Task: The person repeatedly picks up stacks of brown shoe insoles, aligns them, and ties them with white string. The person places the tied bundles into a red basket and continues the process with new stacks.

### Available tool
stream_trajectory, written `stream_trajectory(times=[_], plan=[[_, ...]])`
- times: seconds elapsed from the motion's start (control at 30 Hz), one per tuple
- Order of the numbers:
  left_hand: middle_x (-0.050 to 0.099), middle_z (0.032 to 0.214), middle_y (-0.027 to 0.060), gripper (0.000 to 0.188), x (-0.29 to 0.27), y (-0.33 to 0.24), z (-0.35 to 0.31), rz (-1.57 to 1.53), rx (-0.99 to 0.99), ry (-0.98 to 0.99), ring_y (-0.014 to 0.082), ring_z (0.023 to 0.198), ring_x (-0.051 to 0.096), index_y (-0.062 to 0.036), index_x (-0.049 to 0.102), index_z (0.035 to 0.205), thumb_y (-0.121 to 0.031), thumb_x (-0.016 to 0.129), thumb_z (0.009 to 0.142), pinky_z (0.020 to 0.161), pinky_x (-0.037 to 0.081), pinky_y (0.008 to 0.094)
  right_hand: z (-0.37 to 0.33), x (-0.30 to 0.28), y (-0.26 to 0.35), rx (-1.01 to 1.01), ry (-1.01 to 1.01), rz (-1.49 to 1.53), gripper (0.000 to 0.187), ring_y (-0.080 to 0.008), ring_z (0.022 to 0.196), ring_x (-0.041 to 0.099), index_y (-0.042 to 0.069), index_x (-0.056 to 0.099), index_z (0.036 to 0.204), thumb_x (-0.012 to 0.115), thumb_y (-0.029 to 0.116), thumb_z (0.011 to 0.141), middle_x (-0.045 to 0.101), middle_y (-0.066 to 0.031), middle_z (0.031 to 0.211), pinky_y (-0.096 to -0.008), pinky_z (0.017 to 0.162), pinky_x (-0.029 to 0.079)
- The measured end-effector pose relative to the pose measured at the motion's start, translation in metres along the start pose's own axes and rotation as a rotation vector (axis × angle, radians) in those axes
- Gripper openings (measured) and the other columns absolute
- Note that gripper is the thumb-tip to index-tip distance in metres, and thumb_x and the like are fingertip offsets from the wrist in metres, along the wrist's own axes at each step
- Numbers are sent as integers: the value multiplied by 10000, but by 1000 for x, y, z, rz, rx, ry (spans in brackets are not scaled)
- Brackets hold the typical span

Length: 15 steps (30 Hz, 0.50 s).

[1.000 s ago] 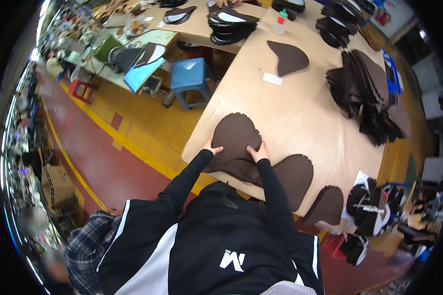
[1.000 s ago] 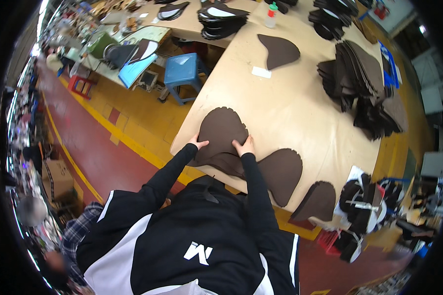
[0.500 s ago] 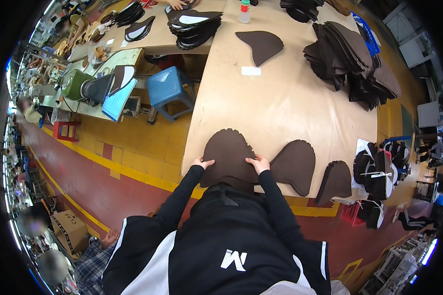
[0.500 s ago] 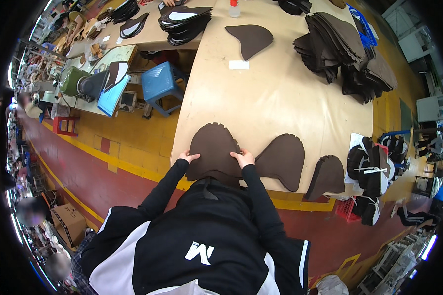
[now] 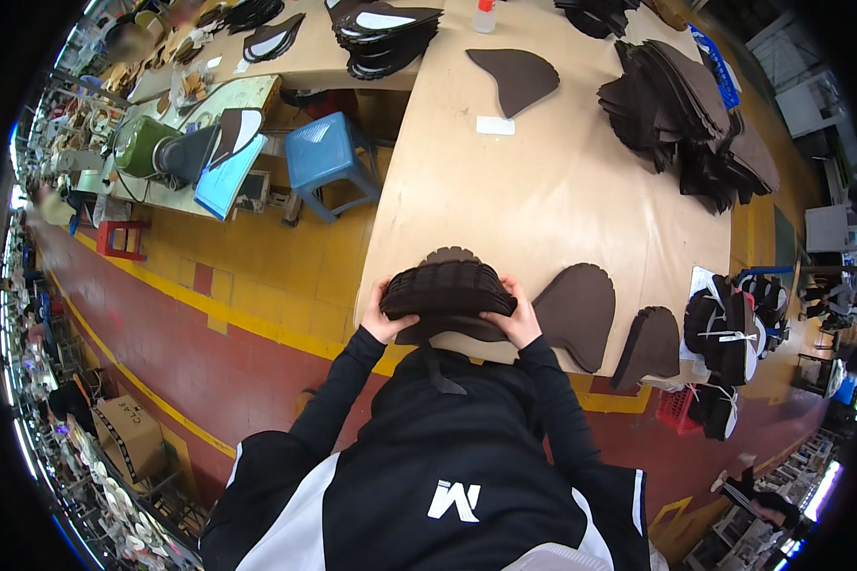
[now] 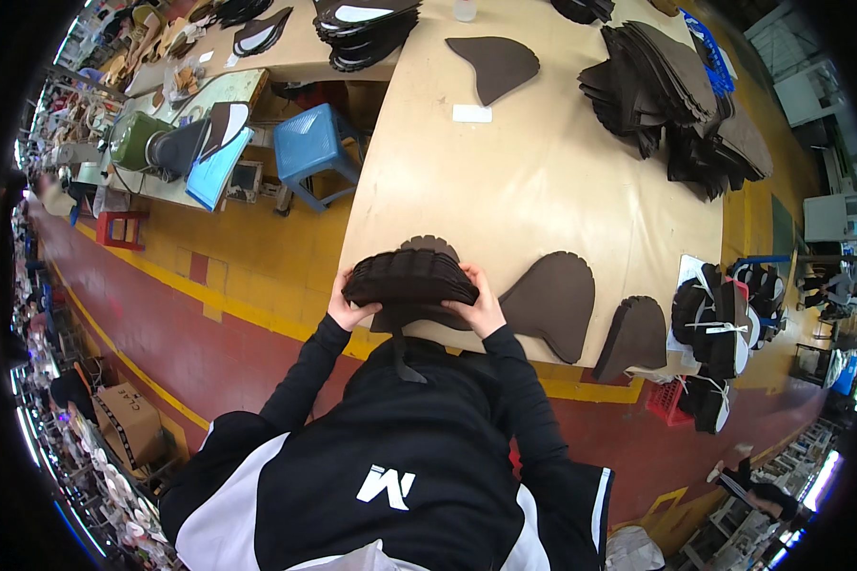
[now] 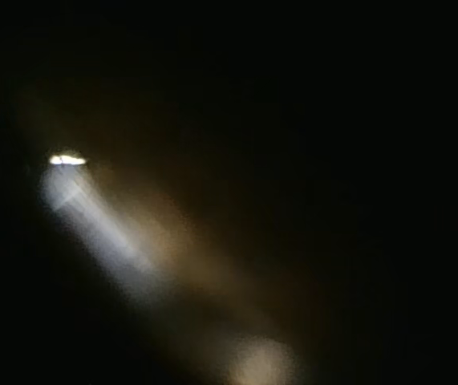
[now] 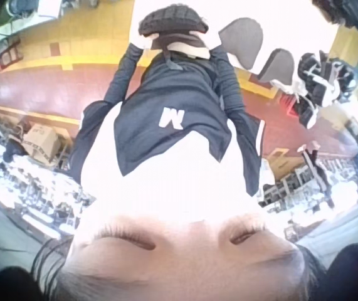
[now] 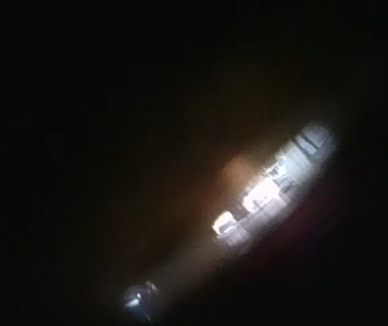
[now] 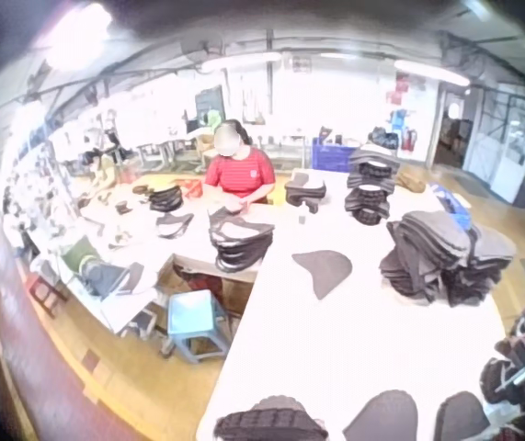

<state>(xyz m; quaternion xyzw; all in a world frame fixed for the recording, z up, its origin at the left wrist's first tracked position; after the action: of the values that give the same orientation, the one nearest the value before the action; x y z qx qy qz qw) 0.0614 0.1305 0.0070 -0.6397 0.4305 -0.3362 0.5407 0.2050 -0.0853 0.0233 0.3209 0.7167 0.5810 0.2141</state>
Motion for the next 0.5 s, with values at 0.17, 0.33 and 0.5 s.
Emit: stream_trajectory(times=[0.17, 0.33, 0.5], plan=[[343, 1396, 165, 1154, 22, -12, 22, 264, 266, 167, 349, 1357, 249, -81, 205, 1432, -129, 875, 493, 1109, 243, 427, 9, 10, -5, -170, 92, -418, 1231, -329, 1206, 404, 93, 66, 1451, 876, 144, 526, 416, -156, 1320, -456, 1059, 269], [366, 1391, 143, 948, 29, -18, 45, 347, 294, 243, 410, 1368, 194, -103, 320, 1401, -64, 736, 550, 1122, 198, 459, 15, 4, -22, -171, -49, -77, 1133, -252, 1166, 466, 120, 134, 1436, 792, -52, 529, 409, -145, 1329, -359, 983, 388], [506, 1243, 135, 746, 25, -7, 53, 275, 303, 49, 343, 1275, 375, -84, 467, 1271, 64, 617, 556, 1064, 304, 401, 22, 8, -25, -245, -262, -315, 895, -225, 1045, 526, 86, 338, 1290, 798, -54, 536, 511, -100, 1144, -324, 902, 439]])
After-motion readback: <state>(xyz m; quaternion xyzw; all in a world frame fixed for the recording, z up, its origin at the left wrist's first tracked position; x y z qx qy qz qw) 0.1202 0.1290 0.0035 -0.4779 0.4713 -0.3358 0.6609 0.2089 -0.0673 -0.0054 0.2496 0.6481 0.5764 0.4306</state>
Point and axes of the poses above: each hand's wrist, its own z-axis towards the middle knuckle, its own x-axis out of the palm, y = z × x, the point moved 8 cm from there along z, towards the middle knuckle
